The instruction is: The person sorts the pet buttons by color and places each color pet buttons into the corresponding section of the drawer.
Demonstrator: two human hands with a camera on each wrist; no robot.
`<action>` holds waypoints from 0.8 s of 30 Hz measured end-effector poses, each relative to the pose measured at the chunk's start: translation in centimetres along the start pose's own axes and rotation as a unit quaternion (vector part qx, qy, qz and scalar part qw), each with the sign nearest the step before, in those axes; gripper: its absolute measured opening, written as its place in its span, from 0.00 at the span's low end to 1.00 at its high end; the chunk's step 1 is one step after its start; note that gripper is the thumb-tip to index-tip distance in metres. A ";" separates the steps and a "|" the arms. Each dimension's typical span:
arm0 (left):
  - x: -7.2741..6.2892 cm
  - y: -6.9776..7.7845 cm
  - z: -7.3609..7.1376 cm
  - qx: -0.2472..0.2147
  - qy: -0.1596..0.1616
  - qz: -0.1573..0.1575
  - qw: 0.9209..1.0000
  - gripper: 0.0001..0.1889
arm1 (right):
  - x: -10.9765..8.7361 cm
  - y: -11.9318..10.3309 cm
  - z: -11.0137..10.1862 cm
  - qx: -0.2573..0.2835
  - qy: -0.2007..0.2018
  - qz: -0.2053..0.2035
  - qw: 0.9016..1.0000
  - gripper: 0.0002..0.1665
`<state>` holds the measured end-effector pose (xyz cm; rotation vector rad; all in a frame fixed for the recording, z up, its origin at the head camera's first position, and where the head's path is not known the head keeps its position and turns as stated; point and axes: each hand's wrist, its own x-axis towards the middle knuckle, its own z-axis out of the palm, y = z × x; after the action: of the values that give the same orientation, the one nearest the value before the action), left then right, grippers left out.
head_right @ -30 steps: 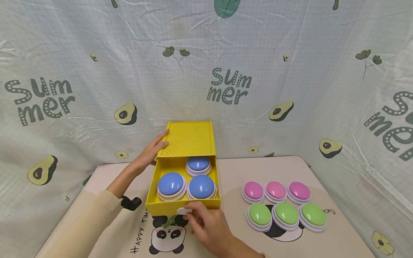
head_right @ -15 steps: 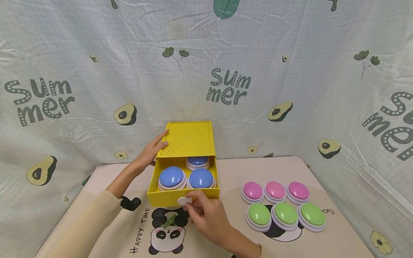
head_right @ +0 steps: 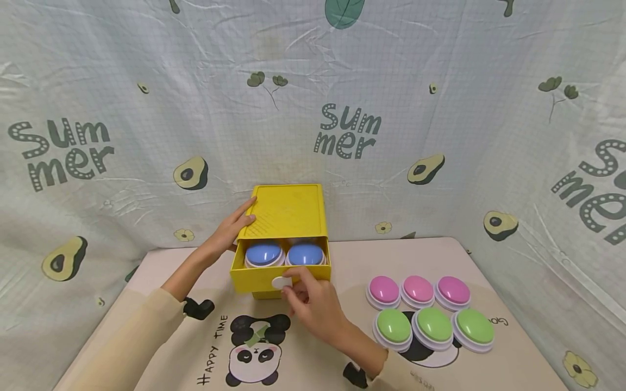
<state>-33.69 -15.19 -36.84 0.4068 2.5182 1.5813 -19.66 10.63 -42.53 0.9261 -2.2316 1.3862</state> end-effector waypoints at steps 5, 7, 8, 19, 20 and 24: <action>0.0 0.0 0.0 0.000 0.000 -0.004 1.000 0.34 | 1.0 0.4 -0.1 0.001 -0.004 0.015 1.000 0.17; 0.0 0.0 0.0 -0.001 -0.001 -0.005 1.000 0.35 | 1.4 0.6 -0.1 -0.001 -0.004 0.016 1.000 0.17; -0.1 0.0 0.0 -0.002 -0.002 -0.005 1.000 0.35 | 1.6 0.8 -0.1 -0.001 -0.004 0.014 1.000 0.17; 0.0 -0.3 0.0 -0.002 -0.001 -0.005 1.000 0.34 | 3.4 2.2 -0.1 -0.014 -0.009 0.009 1.000 0.17; 0.0 -0.3 0.0 -0.003 -0.001 -0.005 1.000 0.34 | 3.5 2.3 -0.1 -0.016 -0.009 0.013 1.000 0.17; -0.1 -0.1 0.1 -0.002 0.001 -0.006 1.000 0.34 | 4.0 2.7 -0.1 -0.019 -0.009 0.024 0.999 0.17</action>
<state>-33.61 -15.20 -36.98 0.3877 2.5130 1.5835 -24.42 10.19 -41.80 0.8816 -2.3006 1.3556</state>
